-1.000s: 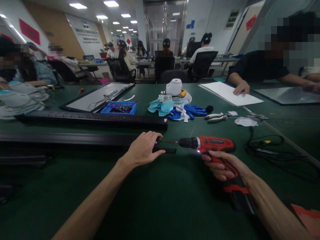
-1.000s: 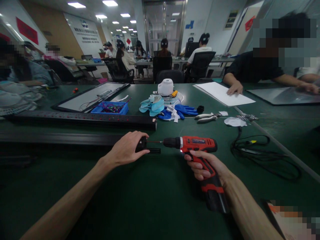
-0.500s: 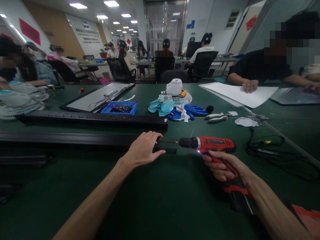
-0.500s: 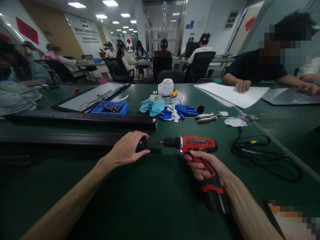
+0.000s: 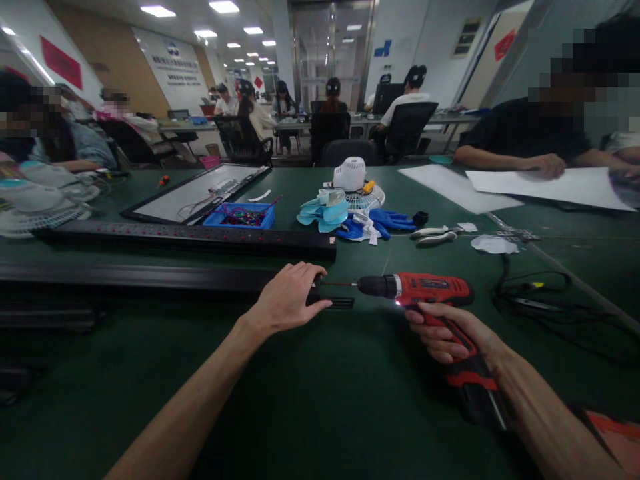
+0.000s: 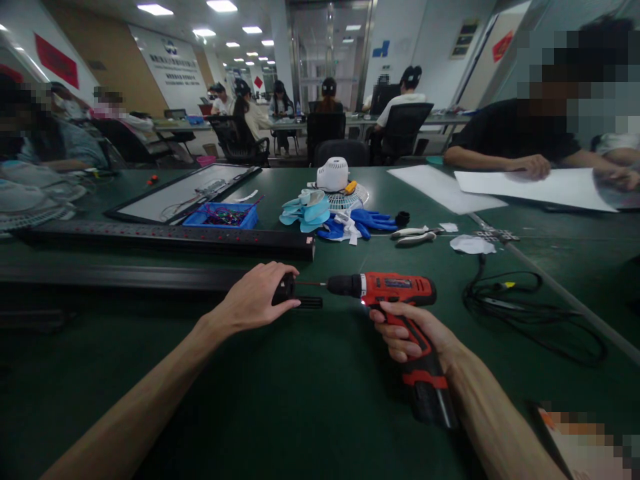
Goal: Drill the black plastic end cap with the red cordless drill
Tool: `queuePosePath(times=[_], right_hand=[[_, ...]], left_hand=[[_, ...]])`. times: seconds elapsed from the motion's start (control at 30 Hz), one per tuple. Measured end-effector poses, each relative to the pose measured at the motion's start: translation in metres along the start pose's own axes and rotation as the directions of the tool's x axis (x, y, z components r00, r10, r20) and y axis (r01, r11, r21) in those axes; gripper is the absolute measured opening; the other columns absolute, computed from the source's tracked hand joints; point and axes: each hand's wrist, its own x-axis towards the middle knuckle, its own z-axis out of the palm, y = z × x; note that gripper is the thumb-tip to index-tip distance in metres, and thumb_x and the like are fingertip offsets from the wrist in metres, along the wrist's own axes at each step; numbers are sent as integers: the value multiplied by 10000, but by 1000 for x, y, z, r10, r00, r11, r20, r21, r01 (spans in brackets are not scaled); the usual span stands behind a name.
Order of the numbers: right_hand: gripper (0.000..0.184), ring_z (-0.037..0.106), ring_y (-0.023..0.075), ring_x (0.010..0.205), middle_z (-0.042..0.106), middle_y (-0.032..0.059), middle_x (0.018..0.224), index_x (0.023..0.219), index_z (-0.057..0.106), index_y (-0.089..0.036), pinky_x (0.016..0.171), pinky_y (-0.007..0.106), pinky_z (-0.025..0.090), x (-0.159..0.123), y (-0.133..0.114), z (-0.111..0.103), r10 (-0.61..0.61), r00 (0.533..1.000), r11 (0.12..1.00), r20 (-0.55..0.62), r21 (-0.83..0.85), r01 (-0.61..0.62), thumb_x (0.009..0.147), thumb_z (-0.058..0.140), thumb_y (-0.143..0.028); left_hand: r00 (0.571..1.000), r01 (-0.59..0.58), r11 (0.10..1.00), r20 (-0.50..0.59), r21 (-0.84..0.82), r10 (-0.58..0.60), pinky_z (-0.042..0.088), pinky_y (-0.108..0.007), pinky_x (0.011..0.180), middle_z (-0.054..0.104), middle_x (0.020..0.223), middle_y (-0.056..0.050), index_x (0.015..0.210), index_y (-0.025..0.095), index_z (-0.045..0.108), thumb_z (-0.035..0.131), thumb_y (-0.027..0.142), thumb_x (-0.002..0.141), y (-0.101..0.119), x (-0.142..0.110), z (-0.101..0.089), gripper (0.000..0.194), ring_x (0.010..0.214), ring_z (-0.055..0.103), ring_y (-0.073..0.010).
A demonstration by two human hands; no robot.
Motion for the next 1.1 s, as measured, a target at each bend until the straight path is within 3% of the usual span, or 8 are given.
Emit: queuePosePath(times=[0.83,1.1], right_hand=[[315,210,19,339,395,-117,522,826,548,-172,406,171,414,-1,0,7,-9,1000,1000,-23,-18,8,888,755,-402],[286,206,23,335,389,-117,527,837,566,-172,412,172,432,1,1,2,-6,999,1000,39,-2,6,924,719,-397]], left_hand=[[1000,-5,1000,-5,5,5,494,-449,952,656,1225,-107,1310,179,540,634,549,912,-1,0,1,551,1080,620,-264],[1000,-5,1000,-2,5,5,486,-435,958,654,1225,-100,1312,178,535,639,541,913,-1,0,0,549,1080,615,-258]])
